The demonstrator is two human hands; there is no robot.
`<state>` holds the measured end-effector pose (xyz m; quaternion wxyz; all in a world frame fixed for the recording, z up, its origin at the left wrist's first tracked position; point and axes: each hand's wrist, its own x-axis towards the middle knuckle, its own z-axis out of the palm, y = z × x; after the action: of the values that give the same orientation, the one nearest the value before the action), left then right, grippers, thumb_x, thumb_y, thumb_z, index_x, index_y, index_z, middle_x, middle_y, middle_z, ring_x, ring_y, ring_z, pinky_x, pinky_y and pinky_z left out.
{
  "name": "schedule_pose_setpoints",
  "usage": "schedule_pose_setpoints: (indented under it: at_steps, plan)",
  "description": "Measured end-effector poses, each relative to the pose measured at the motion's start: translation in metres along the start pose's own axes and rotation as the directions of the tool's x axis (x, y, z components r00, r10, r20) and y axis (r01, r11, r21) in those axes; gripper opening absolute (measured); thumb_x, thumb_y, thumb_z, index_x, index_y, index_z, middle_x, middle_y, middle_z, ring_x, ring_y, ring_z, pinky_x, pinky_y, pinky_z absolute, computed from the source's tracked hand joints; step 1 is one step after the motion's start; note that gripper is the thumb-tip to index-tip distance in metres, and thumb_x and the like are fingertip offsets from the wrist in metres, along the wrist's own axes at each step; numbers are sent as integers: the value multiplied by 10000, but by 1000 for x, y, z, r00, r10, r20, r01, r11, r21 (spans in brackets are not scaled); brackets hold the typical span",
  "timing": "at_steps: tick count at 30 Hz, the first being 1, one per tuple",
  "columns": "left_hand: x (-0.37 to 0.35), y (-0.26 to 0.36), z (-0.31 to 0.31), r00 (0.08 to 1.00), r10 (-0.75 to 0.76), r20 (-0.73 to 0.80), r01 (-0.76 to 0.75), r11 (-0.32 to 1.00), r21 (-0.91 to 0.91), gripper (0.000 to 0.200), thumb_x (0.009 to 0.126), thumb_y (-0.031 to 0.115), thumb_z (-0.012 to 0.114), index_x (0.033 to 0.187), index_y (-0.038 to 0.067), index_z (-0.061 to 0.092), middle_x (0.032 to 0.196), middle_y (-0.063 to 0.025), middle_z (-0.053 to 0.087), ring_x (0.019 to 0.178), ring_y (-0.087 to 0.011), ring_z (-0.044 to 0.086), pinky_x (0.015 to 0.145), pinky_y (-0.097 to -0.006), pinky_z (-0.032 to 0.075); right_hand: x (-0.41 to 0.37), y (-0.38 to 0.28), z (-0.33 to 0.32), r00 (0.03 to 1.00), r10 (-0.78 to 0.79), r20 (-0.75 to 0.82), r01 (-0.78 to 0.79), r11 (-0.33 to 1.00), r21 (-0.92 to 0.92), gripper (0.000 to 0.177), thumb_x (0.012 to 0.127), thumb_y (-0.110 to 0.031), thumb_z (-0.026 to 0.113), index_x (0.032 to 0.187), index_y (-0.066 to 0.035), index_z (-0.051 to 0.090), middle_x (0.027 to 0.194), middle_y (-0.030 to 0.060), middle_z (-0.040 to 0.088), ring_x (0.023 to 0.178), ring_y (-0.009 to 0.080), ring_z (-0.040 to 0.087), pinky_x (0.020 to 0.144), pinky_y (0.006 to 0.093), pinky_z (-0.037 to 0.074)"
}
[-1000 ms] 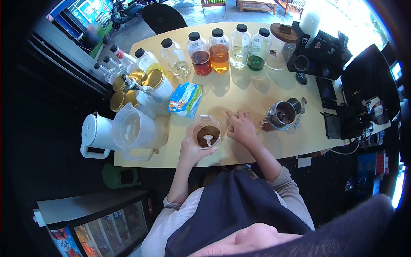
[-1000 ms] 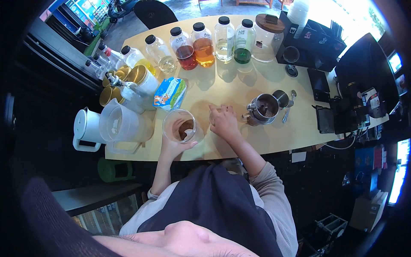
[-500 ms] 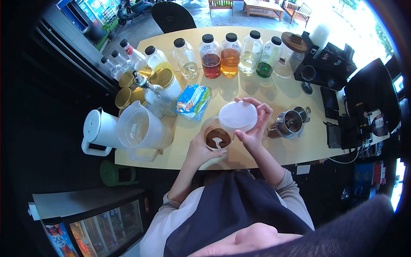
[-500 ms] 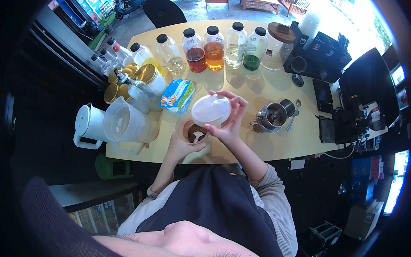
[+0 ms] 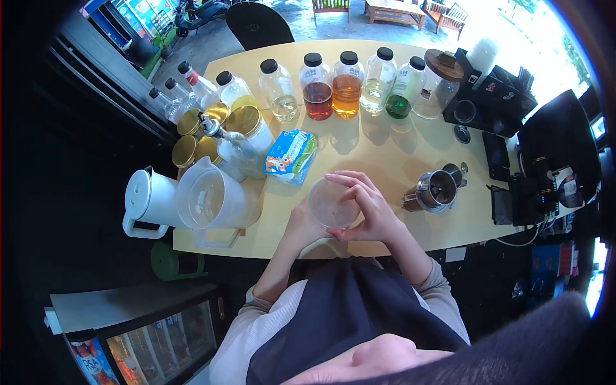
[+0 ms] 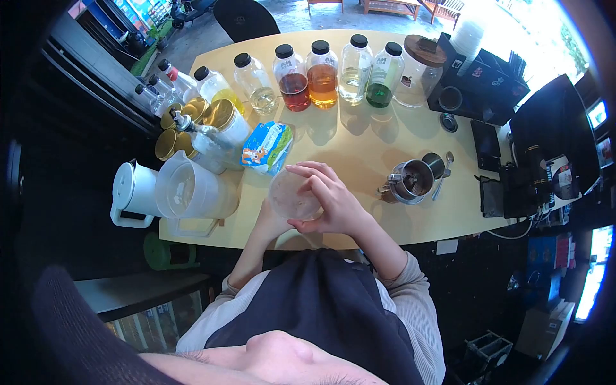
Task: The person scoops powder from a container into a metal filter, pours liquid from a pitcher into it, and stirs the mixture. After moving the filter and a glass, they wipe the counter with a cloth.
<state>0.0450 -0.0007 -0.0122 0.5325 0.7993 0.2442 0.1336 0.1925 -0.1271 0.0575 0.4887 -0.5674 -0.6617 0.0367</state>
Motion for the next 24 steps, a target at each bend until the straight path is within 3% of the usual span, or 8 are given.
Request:
schedule_pose_setpoints:
  at_steps: [4,6,9,11,14,18,21,24]
  plan:
    - [4,-5,1,999,47,-26,-48,999,-7,810,611,298,899,1313,84,556,1174,-129,689,1081,-274,681,884,-393,550,2,-23,12,995,99,-17,-100,975,-201,638,648,-299,861,1194,-90,605,1375,194,541,1272,406,503,1023,488,449]
    - [4,-8,2,997,72,-25,-72,997,-11,810,616,291,896,1320,86,551,1169,-130,689,1070,-275,685,877,-391,552,-1,-32,24,974,203,-103,-228,863,-450,683,690,-352,788,1315,-167,586,1421,169,470,1251,396,487,1044,487,420]
    - [4,-7,3,976,208,-71,-208,978,5,814,617,270,893,1331,93,544,1157,-120,693,1051,-276,691,872,-387,555,4,-35,8,985,167,-34,-169,932,-321,689,672,-326,786,1319,-196,588,1398,163,449,1201,392,493,1026,477,425]
    - [7,-12,5,997,73,-15,-73,997,4,831,606,265,898,1337,96,540,1162,-117,687,1059,-268,687,886,-385,552,4,-28,-5,988,148,41,-130,948,-291,692,666,-317,783,1319,-205,586,1377,169,457,1201,394,491,1035,475,418]
    - [6,8,7,999,40,-11,-41,994,-104,827,609,245,895,1339,94,538,1182,-115,681,1076,-264,681,903,-382,546,15,-28,-23,970,180,164,-135,959,-250,689,656,-299,775,1315,-226,587,1361,178,464,1221,396,481,1051,475,404]
    - [10,15,5,999,-35,37,36,999,-34,813,624,249,882,1340,85,534,1214,-120,668,1118,-258,663,923,-380,537,28,-29,-32,925,238,296,-154,948,-280,658,648,-301,788,1279,-230,617,1377,177,462,1247,382,475,1063,485,392]
    - [15,0,6,998,-22,65,20,1000,24,776,679,279,841,1362,106,515,1240,-135,653,1139,-269,651,922,-388,533,29,-18,-20,964,70,255,12,951,-309,598,666,-337,787,1238,-235,648,1323,167,505,1201,355,504,1041,476,410]
    - [20,2,4,992,57,113,-70,991,114,737,735,311,791,1385,137,490,1247,-154,641,1145,-292,640,909,-407,528,29,-16,-9,963,70,259,29,932,-360,550,695,-346,782,1221,-247,658,1261,157,537,1190,336,535,999,467,448]
